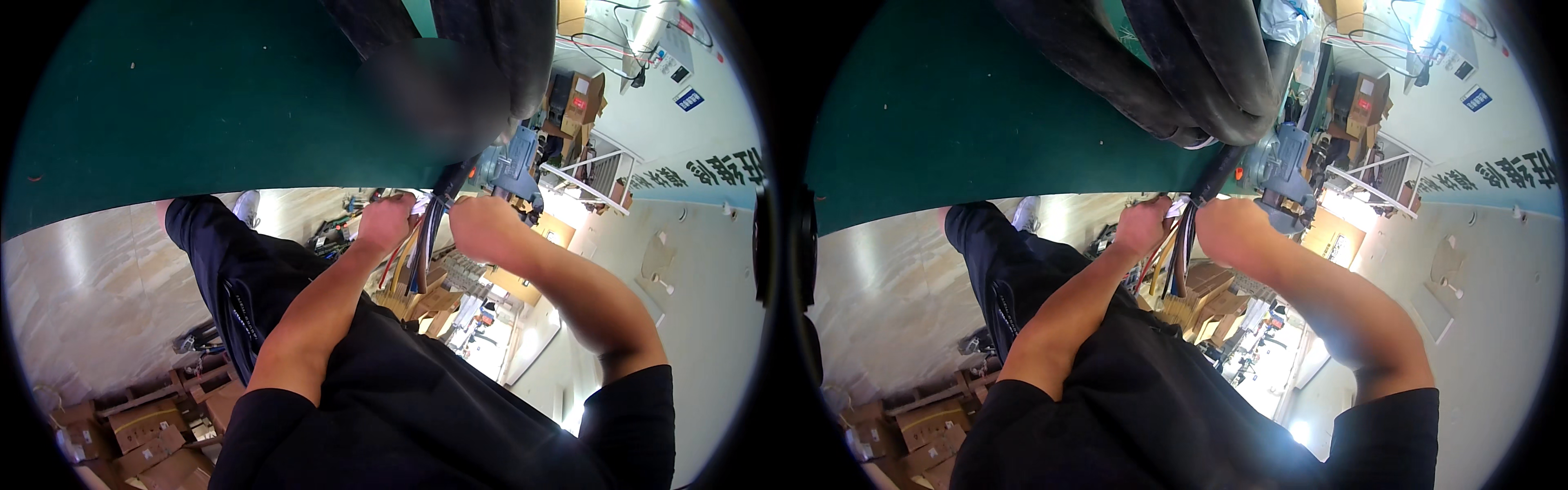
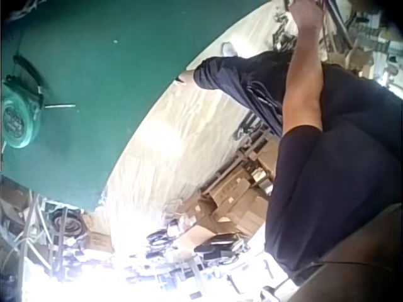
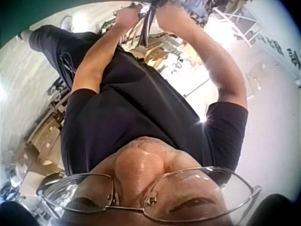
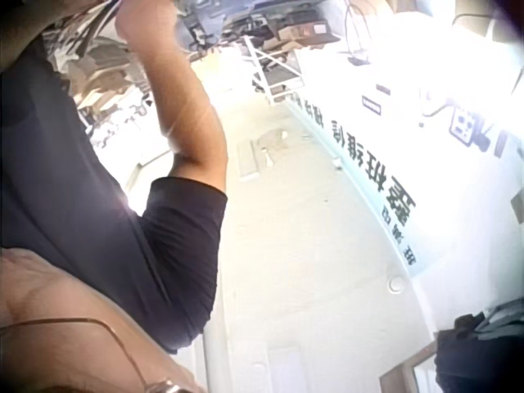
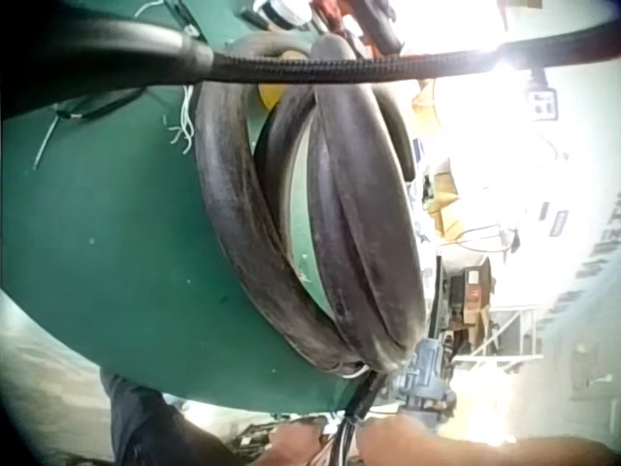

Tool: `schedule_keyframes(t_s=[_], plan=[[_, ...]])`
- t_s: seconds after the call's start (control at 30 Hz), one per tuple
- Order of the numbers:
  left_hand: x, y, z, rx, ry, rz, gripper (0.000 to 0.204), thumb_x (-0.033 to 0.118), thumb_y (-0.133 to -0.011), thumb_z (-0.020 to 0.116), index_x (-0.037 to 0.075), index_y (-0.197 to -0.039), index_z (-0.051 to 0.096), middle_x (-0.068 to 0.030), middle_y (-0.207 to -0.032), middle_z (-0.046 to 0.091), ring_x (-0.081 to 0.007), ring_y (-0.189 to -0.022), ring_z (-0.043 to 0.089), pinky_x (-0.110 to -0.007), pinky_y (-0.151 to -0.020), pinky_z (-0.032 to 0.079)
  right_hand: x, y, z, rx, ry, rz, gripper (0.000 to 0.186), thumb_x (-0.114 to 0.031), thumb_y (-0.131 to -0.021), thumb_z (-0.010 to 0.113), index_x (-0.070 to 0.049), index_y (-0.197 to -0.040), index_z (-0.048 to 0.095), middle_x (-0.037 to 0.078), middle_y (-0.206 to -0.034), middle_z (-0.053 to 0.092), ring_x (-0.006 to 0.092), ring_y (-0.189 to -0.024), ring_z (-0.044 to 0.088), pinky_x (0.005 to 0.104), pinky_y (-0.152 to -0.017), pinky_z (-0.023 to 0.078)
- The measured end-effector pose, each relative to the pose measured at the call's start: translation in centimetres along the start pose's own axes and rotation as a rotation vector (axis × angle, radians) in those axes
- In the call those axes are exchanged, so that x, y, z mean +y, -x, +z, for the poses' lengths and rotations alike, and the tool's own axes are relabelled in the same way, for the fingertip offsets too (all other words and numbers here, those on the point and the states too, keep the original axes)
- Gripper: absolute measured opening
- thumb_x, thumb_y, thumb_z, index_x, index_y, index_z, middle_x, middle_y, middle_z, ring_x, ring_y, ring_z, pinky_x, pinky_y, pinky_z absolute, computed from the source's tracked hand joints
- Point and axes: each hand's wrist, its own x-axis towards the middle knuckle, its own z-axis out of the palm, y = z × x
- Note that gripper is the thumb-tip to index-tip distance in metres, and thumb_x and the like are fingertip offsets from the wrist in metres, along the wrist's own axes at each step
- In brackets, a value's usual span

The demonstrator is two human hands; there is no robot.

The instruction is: The person strips the outer insulation from a thick black cable using a utility knife and pliers, pulling away white protective material to reveal multiple colored internal wires.

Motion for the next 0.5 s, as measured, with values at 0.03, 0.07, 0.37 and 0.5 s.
schedule_keyframes(t_s=[0.03, 0.07, 0.37, 0.5], plan=[[-0.1, 0.2, 0.5, -0.001, 0.063, -0.04, 0.014, 0.021, -0.086, 0.059, 0.009, -0.093, 0.06, -0.0161, -0.081, 0.068, -0.036, -0.076, 0.068, -0.048, -0.068, 0.054, 0.0, -0.1, 0.2, 0.01, -0.011, -0.004, 0.021, -0.005, -0.074, 0.063, -0.001, -0.092, 0.072, 0.019, -0.097, 0.07, 0.0344, -0.088, 0.071, 0.0419, -0.072, 0.057], [-0.2, 0.0, 0.7, 0.007, 0.092, -0.05, 0.014, 0.021, -0.087, 0.059, 0.009, -0.093, 0.061, -0.0167, -0.08, 0.068, -0.0367, -0.076, 0.067, -0.048, -0.068, 0.054, 0.1, -0.3, 0.5, 0.02, -0.022, -0.009, 0.021, -0.005, -0.074, 0.062, 0.0, -0.092, 0.072, 0.019, -0.098, 0.069, 0.0345, -0.087, 0.071, 0.042, -0.072, 0.057], [-0.6, 0.0, 0.8, 0.013, 0.213, -0.114, 0.015, 0.02, -0.09, 0.057, 0.009, -0.1, 0.06, -0.0201, -0.076, 0.066, -0.0419, -0.075, 0.064, -0.052, -0.067, 0.051, -0.1, -0.7, -0.9, -0.079, -0.03, 0.016, 0.023, -0.004, -0.074, 0.059, -0.002, -0.093, 0.072, 0.017, -0.095, 0.072, 0.0341, -0.09, 0.071, 0.0429, -0.074, 0.057], [-1.1, -0.2, 1.4, 0.057, 0.251, -0.098, 0.012, 0.017, -0.089, 0.057, 0.01, -0.098, 0.06, -0.0196, -0.077, 0.065, -0.0414, -0.076, 0.064, -0.05, -0.066, 0.05, -0.1, -1.6, -2.7, -0.114, 0.017, -0.012, 0.024, -0.004, -0.075, 0.058, -0.003, -0.094, 0.073, 0.016, -0.096, 0.072, 0.0331, -0.091, 0.071, 0.0424, -0.076, 0.057]])
